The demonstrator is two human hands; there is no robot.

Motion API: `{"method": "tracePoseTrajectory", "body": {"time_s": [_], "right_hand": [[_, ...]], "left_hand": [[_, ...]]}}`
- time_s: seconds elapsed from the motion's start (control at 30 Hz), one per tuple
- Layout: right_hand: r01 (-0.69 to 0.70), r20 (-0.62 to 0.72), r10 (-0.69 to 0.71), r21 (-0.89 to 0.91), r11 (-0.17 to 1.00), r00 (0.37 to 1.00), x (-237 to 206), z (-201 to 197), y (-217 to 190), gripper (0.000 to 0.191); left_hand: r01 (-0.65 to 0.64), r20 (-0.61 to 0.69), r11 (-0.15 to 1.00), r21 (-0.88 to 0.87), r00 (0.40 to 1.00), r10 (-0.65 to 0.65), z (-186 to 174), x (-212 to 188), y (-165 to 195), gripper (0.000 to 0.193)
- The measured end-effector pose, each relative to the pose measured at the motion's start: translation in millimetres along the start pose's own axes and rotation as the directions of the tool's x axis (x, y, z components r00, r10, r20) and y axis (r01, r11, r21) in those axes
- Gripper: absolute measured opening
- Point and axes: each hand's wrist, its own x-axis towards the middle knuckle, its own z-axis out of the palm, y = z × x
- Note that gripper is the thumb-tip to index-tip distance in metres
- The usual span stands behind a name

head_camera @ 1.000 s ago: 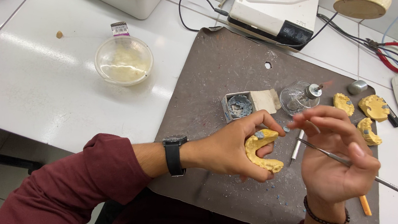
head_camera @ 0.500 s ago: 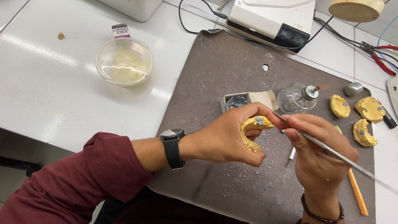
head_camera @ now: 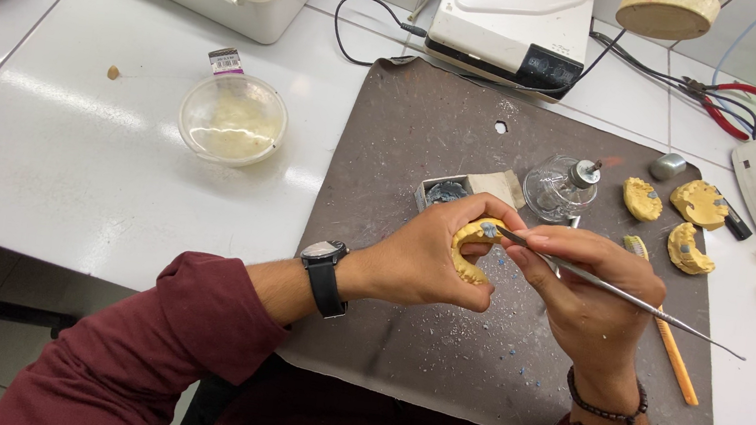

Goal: The person holds a yellow dental stone model in one hand and uses a metal wax carving instrument to sculpt and smooth blue wax on the model's teeth, occasionally rotating the model and brushing debris away with a toothbrush. They continue carving and refining the wax pattern throughout the episode.

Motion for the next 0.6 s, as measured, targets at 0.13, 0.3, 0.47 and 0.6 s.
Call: {"method": "tracePoseTrajectory", "body": {"time_s": [0.13, 0.3, 0.47, 0.6], "right_hand": [[0.130, -0.018, -0.131, -0.066, 0.989, 0.991, 0.3, 6.1, -1.1, 0.017], [0.211, -0.035, -0.210, 0.034, 0.977, 0.977, -3.4, 11.7, 3.8, 0.012], [0.062, -0.139, -0.057, 0.034, 0.997, 0.989, -5.7, 5.4, 6.3, 0.017], [0.044, -0.080, -0.035, 0.108, 0.993, 0.996, -3.6, 5.1, 5.6, 0.020]], "left_hand": [[-0.084, -0.020, 0.996, 0.012, 0.996, 0.084, 0.5, -1.4, -3.5, 0.063], [-0.131, -0.022, 0.991, -0.033, 0.991, 0.130, 1.6, -2.2, -6.5, 0.064], [-0.028, 0.002, 0.999, -0.033, 1.000, 0.028, 1.1, -0.7, -4.2, 0.063], [-0.043, 0.000, 0.999, -0.007, 0.999, 0.043, 0.9, -1.6, -1.8, 0.061]]}}
